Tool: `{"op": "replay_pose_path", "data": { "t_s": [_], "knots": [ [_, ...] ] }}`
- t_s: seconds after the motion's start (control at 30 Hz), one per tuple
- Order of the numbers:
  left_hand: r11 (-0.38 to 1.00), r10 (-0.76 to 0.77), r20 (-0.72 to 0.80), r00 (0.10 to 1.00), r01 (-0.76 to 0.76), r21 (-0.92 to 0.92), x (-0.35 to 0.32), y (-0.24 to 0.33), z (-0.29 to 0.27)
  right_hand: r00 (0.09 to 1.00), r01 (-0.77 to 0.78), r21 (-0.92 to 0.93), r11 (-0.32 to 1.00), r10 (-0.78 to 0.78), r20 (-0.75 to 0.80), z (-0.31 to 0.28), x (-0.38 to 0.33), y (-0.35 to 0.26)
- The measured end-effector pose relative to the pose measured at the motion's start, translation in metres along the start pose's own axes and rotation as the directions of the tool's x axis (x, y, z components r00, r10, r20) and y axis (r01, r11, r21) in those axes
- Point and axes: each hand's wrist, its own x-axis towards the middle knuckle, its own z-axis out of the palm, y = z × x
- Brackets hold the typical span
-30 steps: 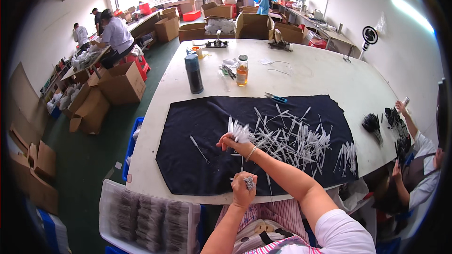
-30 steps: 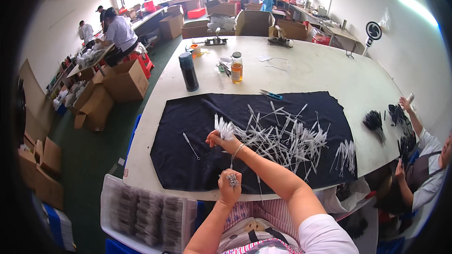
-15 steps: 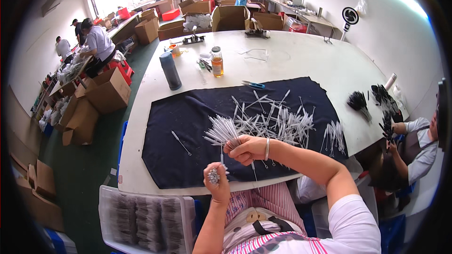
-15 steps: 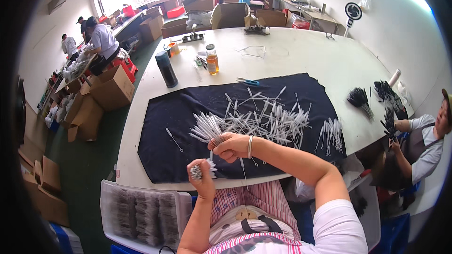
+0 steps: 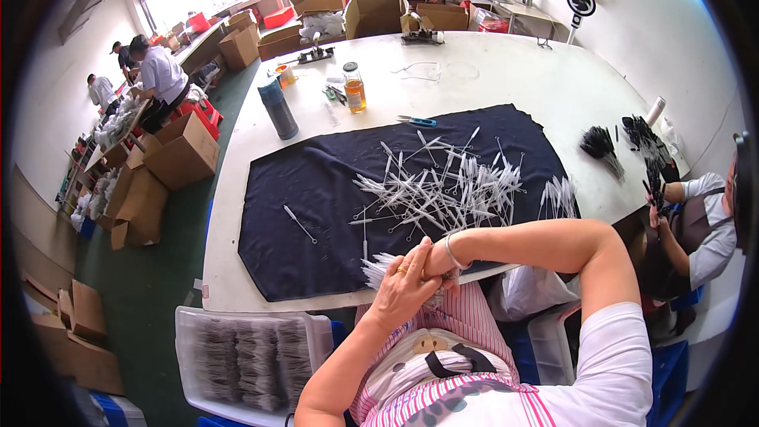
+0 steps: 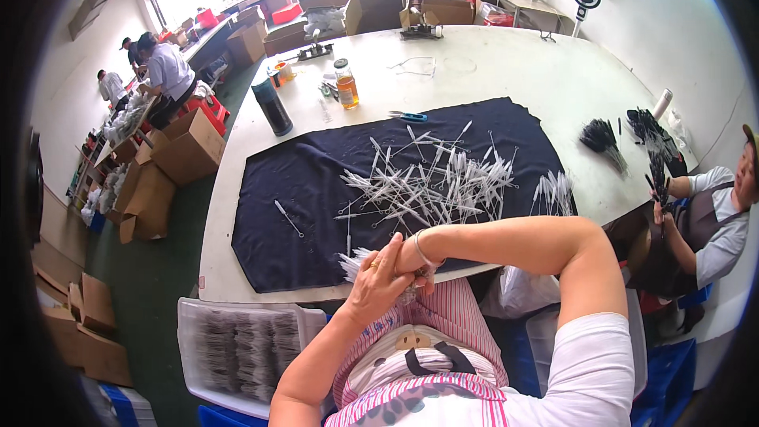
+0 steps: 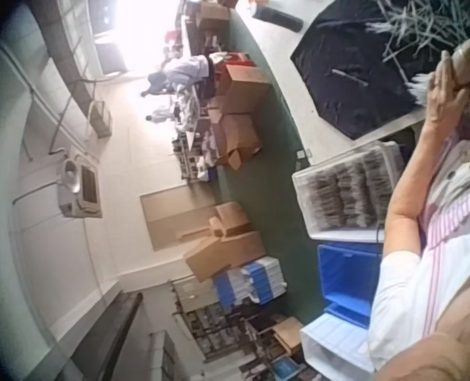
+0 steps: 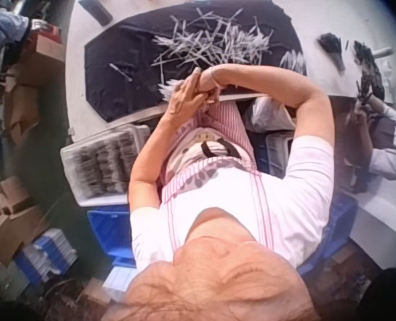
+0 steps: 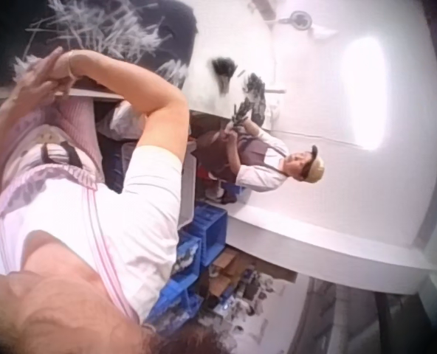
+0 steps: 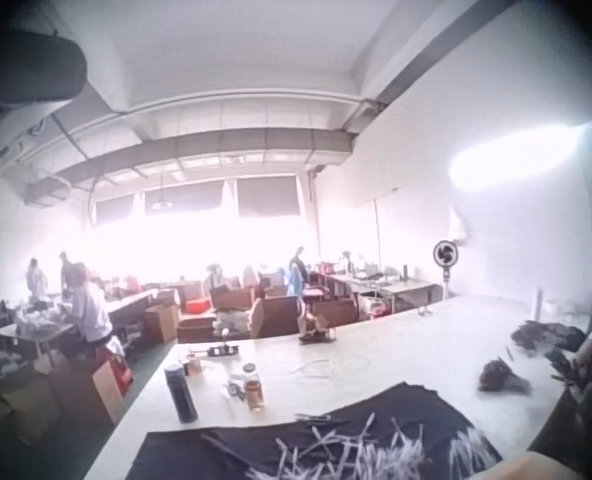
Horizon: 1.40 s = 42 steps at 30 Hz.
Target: The person gathers wire brushes from the table into bundles by hand and places the assembled bundles into a plastic storage container.
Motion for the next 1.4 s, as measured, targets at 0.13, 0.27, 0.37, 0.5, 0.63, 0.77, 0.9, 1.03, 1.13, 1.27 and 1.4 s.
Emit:
{"op": "replay_pose_path", "data": {
  "t_s": [0.13,0.27,0.37,0.5,0.63,0.77,0.9,1.03,1.13,1.27,1.4],
  "knots": [
    [0.997,-0.008,-0.097,0.995,0.015,0.075,0.012,-0.007,0.001,0.997,0.072,0.263,0.962,-0.062,-0.048,-0.009,-0.017,-0.006],
    [0.991,-0.093,-0.301,0.949,0.119,0.068,0.017,-0.019,0.002,0.986,0.125,0.465,0.876,-0.164,0.043,-0.028,-0.032,-0.021],
    [0.925,-0.370,-0.475,0.798,0.272,-0.264,0.018,-0.025,0.014,0.878,0.039,0.151,0.988,0.038,-0.477,-0.024,-0.055,-0.063],
    [0.533,-0.787,-0.189,0.587,0.493,-0.688,0.015,-0.030,0.026,0.081,-0.070,-0.916,0.395,-0.913,-0.399,-0.020,-0.026,-0.059],
    [0.638,-0.663,-0.429,0.613,0.164,-0.752,0.013,-0.029,0.038,0.334,-0.041,-0.847,0.531,-0.791,-0.512,0.008,0.013,-0.062],
    [0.751,-0.518,-0.352,0.780,0.217,-0.624,-0.003,-0.044,0.041,0.623,-0.017,-0.728,0.685,-0.563,-0.544,0.001,0.029,-0.065],
    [0.521,-0.678,-0.180,0.712,0.293,-0.802,0.001,-0.046,0.038,0.554,0.054,-0.646,0.761,-0.562,-0.615,-0.004,0.034,-0.066],
    [0.562,-0.649,-0.161,0.743,0.327,-0.760,0.002,-0.050,0.029,0.110,0.420,-0.825,0.379,-0.923,-0.368,-0.011,0.045,-0.054],
    [0.634,-0.641,-0.218,0.736,0.348,-0.691,-0.019,-0.056,0.054,0.140,0.053,-0.998,-0.025,-0.990,0.032,-0.009,0.027,-0.035],
    [0.770,-0.596,-0.239,0.767,0.460,-0.443,-0.021,-0.060,0.053,0.040,-0.098,-0.981,-0.170,-0.985,0.167,-0.017,0.032,-0.030],
    [0.771,-0.606,-0.162,0.779,0.525,-0.361,-0.021,-0.067,0.046,0.004,-0.035,-0.986,-0.163,-0.987,0.163,-0.025,0.043,-0.039]
  ]
}}
